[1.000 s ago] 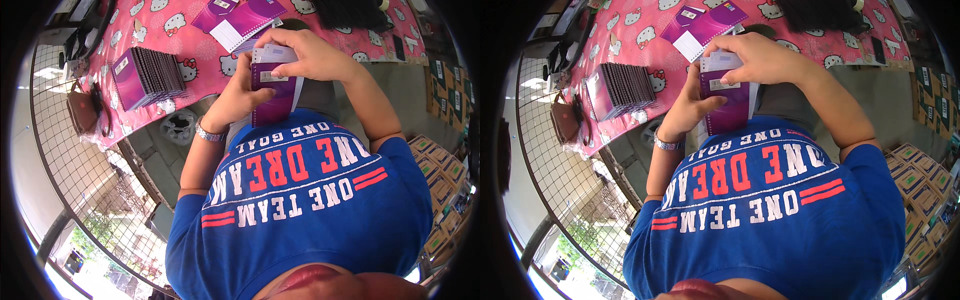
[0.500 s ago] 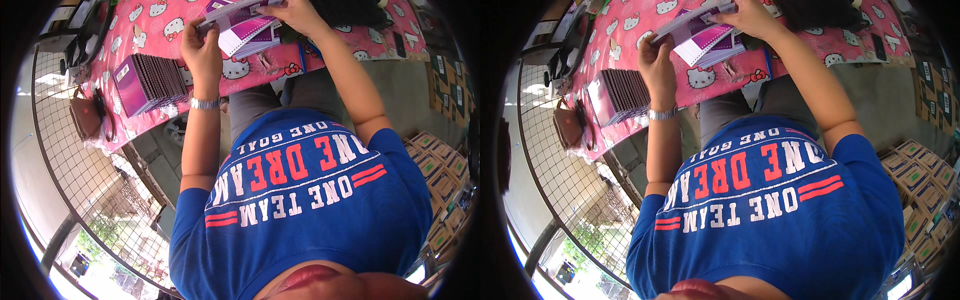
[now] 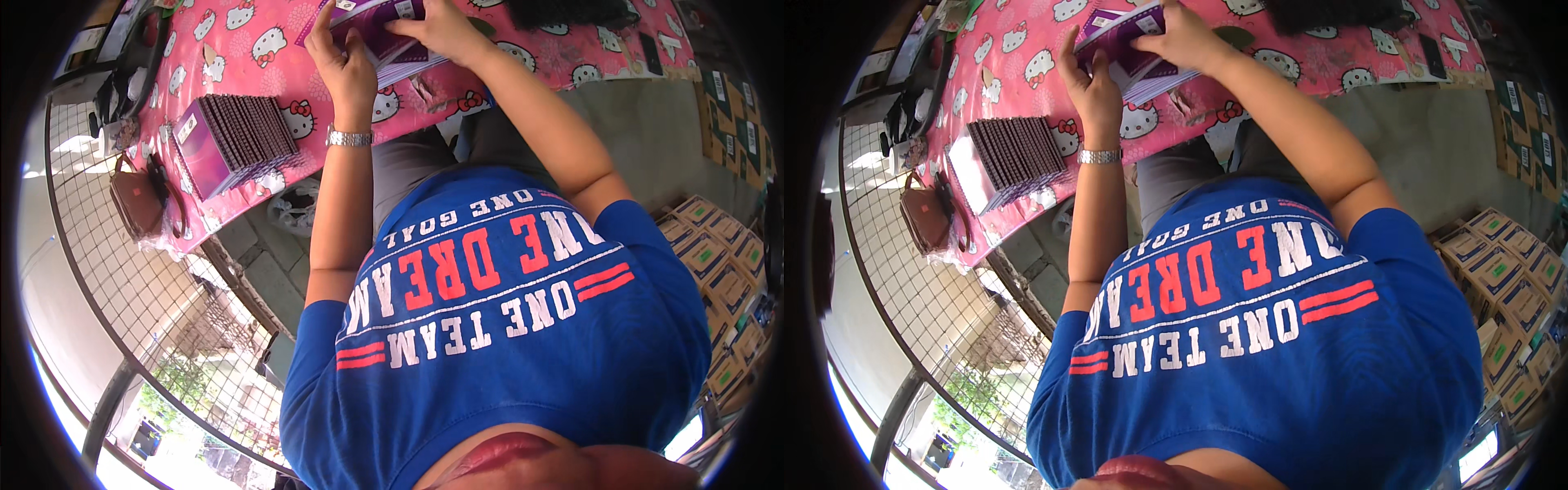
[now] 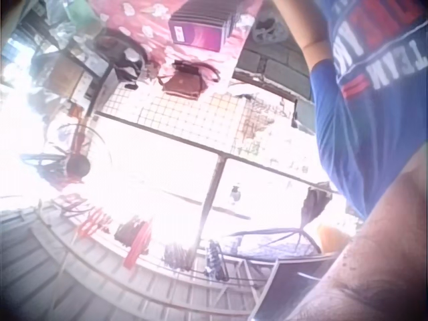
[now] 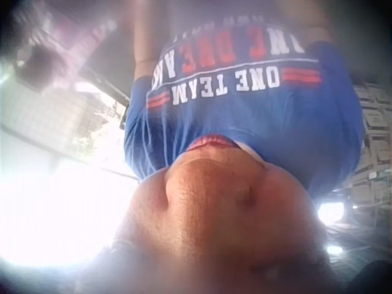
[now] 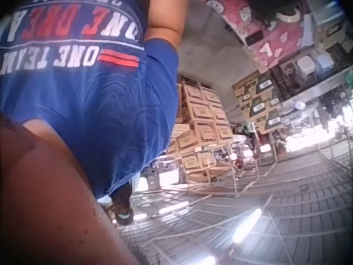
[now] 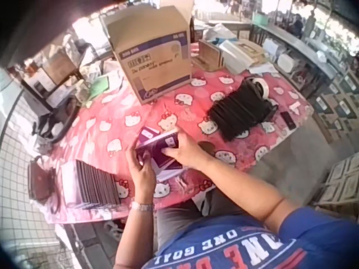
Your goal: The person picks up several small notepads, aligns their edges, and stacks them into a neat pile on a table.
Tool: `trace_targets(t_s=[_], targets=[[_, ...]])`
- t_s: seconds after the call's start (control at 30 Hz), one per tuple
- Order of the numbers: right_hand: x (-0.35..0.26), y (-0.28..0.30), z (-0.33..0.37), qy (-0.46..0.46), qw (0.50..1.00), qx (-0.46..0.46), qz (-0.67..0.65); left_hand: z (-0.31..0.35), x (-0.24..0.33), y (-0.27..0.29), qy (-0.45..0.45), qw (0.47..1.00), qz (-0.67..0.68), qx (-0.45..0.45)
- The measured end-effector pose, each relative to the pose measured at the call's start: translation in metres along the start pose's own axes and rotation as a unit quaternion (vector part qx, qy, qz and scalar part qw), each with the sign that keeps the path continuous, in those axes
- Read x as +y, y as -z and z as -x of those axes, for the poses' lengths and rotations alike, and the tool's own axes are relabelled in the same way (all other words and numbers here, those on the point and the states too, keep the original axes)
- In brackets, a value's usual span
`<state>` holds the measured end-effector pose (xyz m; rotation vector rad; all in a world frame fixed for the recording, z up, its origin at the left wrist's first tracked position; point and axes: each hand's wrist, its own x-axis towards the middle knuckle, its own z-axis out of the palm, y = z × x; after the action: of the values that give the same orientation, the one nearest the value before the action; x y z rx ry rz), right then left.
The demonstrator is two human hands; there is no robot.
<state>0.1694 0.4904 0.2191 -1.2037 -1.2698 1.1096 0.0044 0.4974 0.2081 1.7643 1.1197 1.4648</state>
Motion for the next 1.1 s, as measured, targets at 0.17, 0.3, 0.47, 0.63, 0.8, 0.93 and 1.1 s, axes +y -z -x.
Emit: trace_targets(t_s=[0.17, 0.3, 0.47, 0.63, 0.8, 0.93, 1.1], targets=[[0.007, -0.022, 0.028, 0.031, 0.980, 0.133, 0.145, 0.013, 0.010, 0.012, 0.050, 0.998, -0.011, -0.041], [0.006, -0.019, 0.029, 0.047, 0.985, 0.117, 0.119, 0.016, 0.033, -0.004, -0.066, 0.978, -0.195, 0.038], [0.000, 0.010, 0.024, 0.082, 0.977, 0.087, 0.179, 0.009, 0.038, -0.010, -0.157, 0.912, -0.362, -0.110], [0.048, 0.117, -0.015, 0.137, 0.736, 0.252, 0.613, -0.007, 0.031, -0.002, -0.191, 0.928, -0.279, -0.157], [0.066, 0.146, -0.029, 0.146, 0.709, 0.132, 0.677, -0.009, 0.036, -0.006, -0.205, 0.916, -0.314, -0.142], [0.012, 0.129, -0.022, 0.149, 0.845, 0.154, 0.490, -0.005, 0.045, -0.020, -0.207, 0.914, -0.344, -0.067], [0.004, 0.106, -0.005, 0.123, 0.856, 0.094, 0.493, -0.006, 0.030, -0.030, -0.215, 0.904, -0.367, -0.040]])
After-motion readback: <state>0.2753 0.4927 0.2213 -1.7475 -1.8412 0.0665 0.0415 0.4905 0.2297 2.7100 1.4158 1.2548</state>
